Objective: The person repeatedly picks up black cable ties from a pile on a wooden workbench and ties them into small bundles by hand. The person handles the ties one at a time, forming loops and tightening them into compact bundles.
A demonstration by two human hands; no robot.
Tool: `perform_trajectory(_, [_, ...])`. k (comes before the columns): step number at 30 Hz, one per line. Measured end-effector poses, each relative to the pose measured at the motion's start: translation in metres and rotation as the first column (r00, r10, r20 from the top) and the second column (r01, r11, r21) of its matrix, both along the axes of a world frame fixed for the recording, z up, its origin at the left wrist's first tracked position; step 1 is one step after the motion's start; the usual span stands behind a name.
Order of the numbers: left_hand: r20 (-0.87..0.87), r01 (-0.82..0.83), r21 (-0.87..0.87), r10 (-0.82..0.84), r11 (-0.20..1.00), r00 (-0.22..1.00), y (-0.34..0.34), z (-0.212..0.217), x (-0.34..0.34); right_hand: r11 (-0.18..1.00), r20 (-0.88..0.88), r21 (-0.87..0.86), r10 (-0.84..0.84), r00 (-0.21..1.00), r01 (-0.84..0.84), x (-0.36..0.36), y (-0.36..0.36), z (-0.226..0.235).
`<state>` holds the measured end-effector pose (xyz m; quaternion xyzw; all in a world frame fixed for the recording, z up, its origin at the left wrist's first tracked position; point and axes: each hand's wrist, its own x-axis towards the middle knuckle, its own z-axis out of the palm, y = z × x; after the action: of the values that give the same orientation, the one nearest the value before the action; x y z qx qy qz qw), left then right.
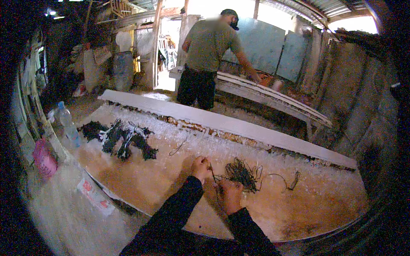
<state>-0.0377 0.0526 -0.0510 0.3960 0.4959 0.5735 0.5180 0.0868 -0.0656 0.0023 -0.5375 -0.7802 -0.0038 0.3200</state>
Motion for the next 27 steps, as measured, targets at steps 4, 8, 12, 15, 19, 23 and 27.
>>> perform_trajectory(4, [0.315, 0.074, 0.079, -0.096, 0.994, 0.944, -0.019, 0.003, 0.003, 0.996, -0.037, -0.092, -0.023, 0.999, 0.02, -0.003, -0.009, 0.001])
perform_trajectory(8, [0.705, 0.335, 0.134, -0.328, 0.933, 0.629, -0.026, 0.001, 0.016, 0.997, -0.193, -0.058, -0.064, 0.979, 0.054, 0.004, 0.0, -0.005])
perform_trajectory(12, [0.651, 0.467, 0.092, -0.408, 0.879, 0.64, -0.031, -0.006, 0.028, 0.986, -0.214, 0.121, -0.09, 0.973, 0.118, 0.007, 0.006, -0.006])
perform_trajectory(15, [0.66, 0.456, 0.058, -0.377, 0.888, 0.65, -0.027, -0.01, 0.028, 0.974, -0.066, 0.205, -0.089, 0.994, 0.1, 0.007, 0.003, 0.004])
perform_trajectory(19, [0.685, 0.388, 0.033, -0.303, 0.921, 0.662, -0.02, -0.014, 0.029, 0.987, -0.105, 0.135, -0.076, 0.992, 0.09, 0.027, 0.002, 0.026])
perform_trajectory(23, [0.646, 0.447, 0.029, -0.357, 0.894, 0.674, -0.016, -0.011, 0.028, 0.906, -0.003, 0.088, -0.415, 0.91, 0.414, 0.076, 0.025, 0.034])
perform_trajectory(27, [0.613, 0.516, -0.112, -0.35, 0.849, 0.709, -0.013, -0.001, 0.031, 0.947, -0.18, 0.086, -0.29, 0.94, 0.309, 0.106, 0.047, 0.006])
